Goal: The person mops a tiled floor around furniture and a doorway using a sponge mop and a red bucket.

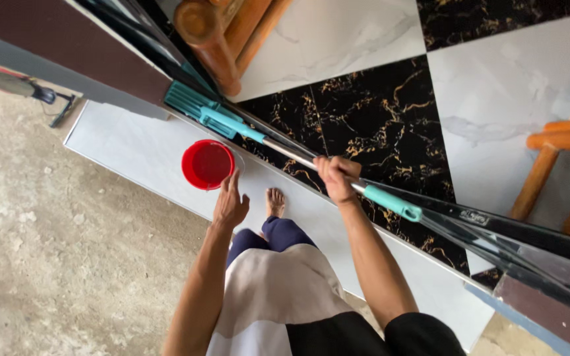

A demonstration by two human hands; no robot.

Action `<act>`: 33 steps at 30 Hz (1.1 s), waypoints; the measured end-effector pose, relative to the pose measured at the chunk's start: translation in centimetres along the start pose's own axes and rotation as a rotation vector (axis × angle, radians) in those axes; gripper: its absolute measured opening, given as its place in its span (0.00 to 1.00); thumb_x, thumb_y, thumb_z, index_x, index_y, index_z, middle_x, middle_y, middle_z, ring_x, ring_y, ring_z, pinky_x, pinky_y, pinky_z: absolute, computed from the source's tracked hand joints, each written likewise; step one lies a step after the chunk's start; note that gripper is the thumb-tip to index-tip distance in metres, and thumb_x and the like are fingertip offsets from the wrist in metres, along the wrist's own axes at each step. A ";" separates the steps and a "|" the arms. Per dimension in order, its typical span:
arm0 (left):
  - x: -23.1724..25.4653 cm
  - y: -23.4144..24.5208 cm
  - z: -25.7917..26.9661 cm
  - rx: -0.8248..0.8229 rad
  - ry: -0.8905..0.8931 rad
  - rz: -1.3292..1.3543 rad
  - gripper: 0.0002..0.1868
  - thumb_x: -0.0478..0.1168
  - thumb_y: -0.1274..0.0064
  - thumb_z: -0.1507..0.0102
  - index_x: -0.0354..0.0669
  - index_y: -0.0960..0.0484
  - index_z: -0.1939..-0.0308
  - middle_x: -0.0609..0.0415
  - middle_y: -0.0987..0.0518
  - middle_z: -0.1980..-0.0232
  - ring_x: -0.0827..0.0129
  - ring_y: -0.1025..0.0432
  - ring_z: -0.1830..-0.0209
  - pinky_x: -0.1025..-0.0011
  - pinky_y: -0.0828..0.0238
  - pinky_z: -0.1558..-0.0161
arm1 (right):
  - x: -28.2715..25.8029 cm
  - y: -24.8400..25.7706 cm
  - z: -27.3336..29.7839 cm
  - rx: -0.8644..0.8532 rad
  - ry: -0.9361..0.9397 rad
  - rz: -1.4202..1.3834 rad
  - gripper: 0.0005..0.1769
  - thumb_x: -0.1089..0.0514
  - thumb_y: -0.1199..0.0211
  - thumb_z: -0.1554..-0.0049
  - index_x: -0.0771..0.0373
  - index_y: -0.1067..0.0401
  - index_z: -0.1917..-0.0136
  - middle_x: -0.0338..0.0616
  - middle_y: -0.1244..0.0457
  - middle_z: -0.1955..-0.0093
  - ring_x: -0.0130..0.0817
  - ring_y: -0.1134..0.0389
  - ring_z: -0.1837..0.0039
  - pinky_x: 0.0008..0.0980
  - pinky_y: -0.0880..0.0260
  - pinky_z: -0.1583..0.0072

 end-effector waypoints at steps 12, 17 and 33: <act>2.4 0.8 -5.4 -0.253 -0.184 -0.204 0.44 0.44 0.44 0.35 0.47 0.53 0.21 0.21 0.54 0.24 0.27 0.49 0.26 0.47 0.47 0.29 | -2.8 -11.5 1.7 -0.079 0.133 0.267 0.21 0.58 0.43 0.38 0.58 0.45 0.71 0.36 0.49 0.75 0.28 0.49 0.70 0.39 0.41 0.53; 0.3 0.0 -5.6 -0.319 -0.218 -0.022 0.41 0.43 0.50 0.33 0.39 0.54 0.21 0.19 0.51 0.24 0.26 0.38 0.32 0.49 0.35 0.32 | -4.6 -17.5 2.2 -0.222 0.163 0.376 0.17 0.61 0.45 0.42 0.61 0.47 0.69 0.43 0.49 0.72 0.36 0.50 0.68 0.40 0.44 0.57; 11.1 -10.7 3.9 -0.787 -0.302 -0.082 0.36 0.44 0.59 0.28 0.47 0.56 0.20 0.34 0.31 0.31 0.43 0.23 0.45 0.53 0.25 0.41 | -15.1 -14.6 12.0 -0.033 0.104 0.567 0.13 0.65 0.46 0.46 0.58 0.46 0.69 0.38 0.50 0.75 0.32 0.52 0.72 0.36 0.44 0.58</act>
Point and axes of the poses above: each hand's wrist, its own z-axis away from the middle knuckle, its own y-axis out of the back of the hand, x = y × z, the point moved 8 cm from there along -z, towards the middle knuckle
